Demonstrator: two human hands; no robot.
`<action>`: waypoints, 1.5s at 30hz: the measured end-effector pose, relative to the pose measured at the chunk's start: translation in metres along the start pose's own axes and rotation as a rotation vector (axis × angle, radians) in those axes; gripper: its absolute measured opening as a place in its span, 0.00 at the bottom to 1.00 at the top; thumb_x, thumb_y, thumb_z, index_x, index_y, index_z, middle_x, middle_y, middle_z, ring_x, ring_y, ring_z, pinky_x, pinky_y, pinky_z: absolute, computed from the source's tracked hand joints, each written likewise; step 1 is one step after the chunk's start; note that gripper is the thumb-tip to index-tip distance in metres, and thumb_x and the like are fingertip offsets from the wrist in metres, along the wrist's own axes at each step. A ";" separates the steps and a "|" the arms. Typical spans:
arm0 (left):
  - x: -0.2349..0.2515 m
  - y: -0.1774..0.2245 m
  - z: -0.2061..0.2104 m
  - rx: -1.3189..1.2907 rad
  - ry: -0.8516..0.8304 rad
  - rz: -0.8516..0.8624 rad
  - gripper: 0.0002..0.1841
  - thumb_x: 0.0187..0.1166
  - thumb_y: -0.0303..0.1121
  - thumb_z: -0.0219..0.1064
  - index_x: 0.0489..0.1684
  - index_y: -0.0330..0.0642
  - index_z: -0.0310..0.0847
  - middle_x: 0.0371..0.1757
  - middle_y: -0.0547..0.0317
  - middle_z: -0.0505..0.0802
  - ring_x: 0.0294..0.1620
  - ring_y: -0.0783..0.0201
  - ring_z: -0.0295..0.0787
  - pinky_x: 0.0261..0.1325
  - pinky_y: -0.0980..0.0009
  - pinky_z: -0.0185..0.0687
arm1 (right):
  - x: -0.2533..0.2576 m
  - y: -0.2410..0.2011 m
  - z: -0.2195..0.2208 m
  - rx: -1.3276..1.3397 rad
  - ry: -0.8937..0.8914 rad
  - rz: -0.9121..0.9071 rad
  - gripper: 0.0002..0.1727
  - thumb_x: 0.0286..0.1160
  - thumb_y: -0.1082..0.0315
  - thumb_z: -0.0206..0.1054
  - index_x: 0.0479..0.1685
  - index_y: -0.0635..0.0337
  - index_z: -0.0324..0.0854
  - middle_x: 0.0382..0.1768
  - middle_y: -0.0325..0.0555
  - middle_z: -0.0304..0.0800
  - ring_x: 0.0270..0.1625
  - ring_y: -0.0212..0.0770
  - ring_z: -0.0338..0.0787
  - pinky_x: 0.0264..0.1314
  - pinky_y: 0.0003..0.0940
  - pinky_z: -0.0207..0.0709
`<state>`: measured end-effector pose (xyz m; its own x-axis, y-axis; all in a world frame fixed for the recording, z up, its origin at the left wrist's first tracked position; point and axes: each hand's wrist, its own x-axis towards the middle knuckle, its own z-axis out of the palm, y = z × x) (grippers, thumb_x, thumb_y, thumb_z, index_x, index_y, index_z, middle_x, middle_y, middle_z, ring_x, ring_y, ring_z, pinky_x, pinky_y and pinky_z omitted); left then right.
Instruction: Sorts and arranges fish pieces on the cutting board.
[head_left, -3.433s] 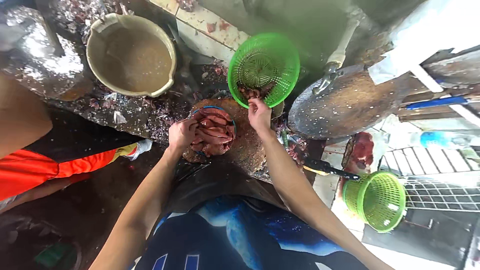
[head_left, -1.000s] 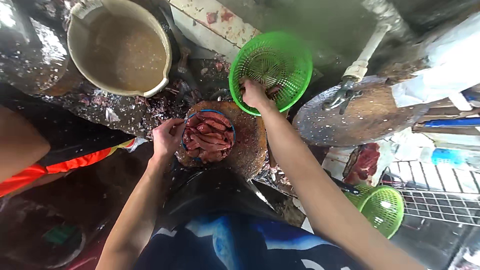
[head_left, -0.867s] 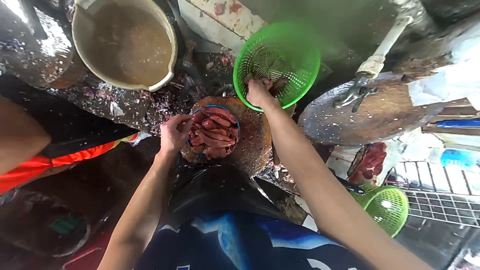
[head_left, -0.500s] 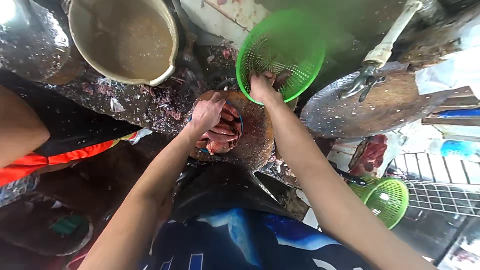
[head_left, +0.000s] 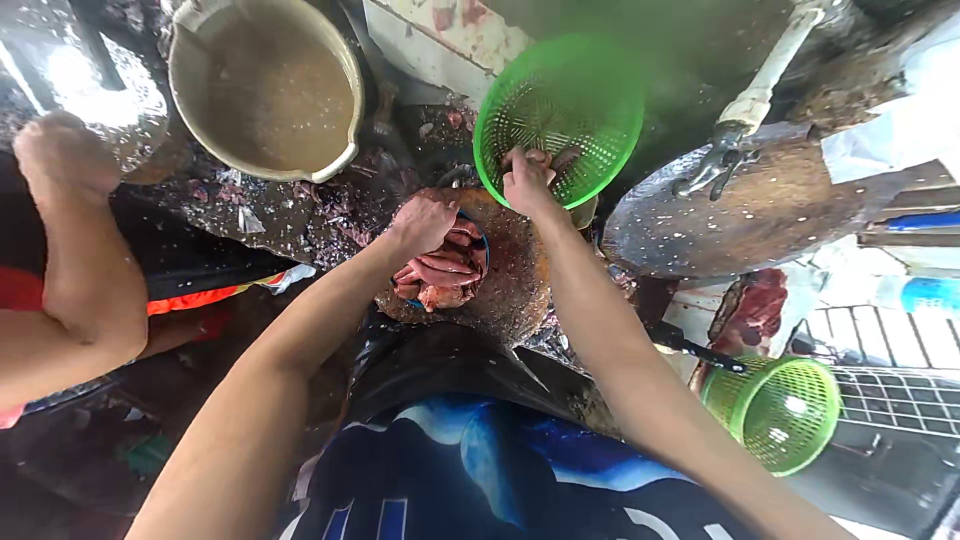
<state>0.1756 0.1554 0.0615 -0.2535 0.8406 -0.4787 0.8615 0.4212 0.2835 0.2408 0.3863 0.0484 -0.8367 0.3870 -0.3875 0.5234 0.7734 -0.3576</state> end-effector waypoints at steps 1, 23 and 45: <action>0.001 -0.002 -0.001 -0.002 0.005 0.015 0.21 0.72 0.32 0.71 0.64 0.39 0.81 0.47 0.42 0.92 0.53 0.39 0.91 0.55 0.40 0.85 | -0.005 0.000 -0.002 0.095 0.066 0.007 0.21 0.83 0.67 0.53 0.73 0.55 0.75 0.66 0.60 0.84 0.75 0.62 0.80 0.75 0.71 0.67; -0.183 -0.040 -0.045 -0.594 0.688 -0.449 0.11 0.76 0.36 0.75 0.51 0.44 0.91 0.42 0.54 0.96 0.40 0.62 0.94 0.51 0.53 0.91 | -0.084 -0.057 0.059 0.045 0.155 -0.381 0.16 0.82 0.66 0.59 0.59 0.48 0.90 0.53 0.46 0.92 0.66 0.51 0.87 0.67 0.55 0.79; -0.157 -0.035 -0.044 -0.627 0.654 -0.336 0.10 0.73 0.29 0.75 0.50 0.39 0.90 0.44 0.48 0.95 0.39 0.55 0.92 0.47 0.47 0.88 | 0.030 0.096 -0.060 -0.474 -0.146 -0.167 0.30 0.52 0.78 0.79 0.60 0.42 0.89 0.63 0.42 0.91 0.79 0.61 0.74 0.76 0.74 0.61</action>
<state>0.1657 0.0243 0.1634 -0.8019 0.5868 -0.1125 0.3558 0.6202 0.6991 0.2562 0.5023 0.0540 -0.8536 0.1907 -0.4847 0.2255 0.9742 -0.0137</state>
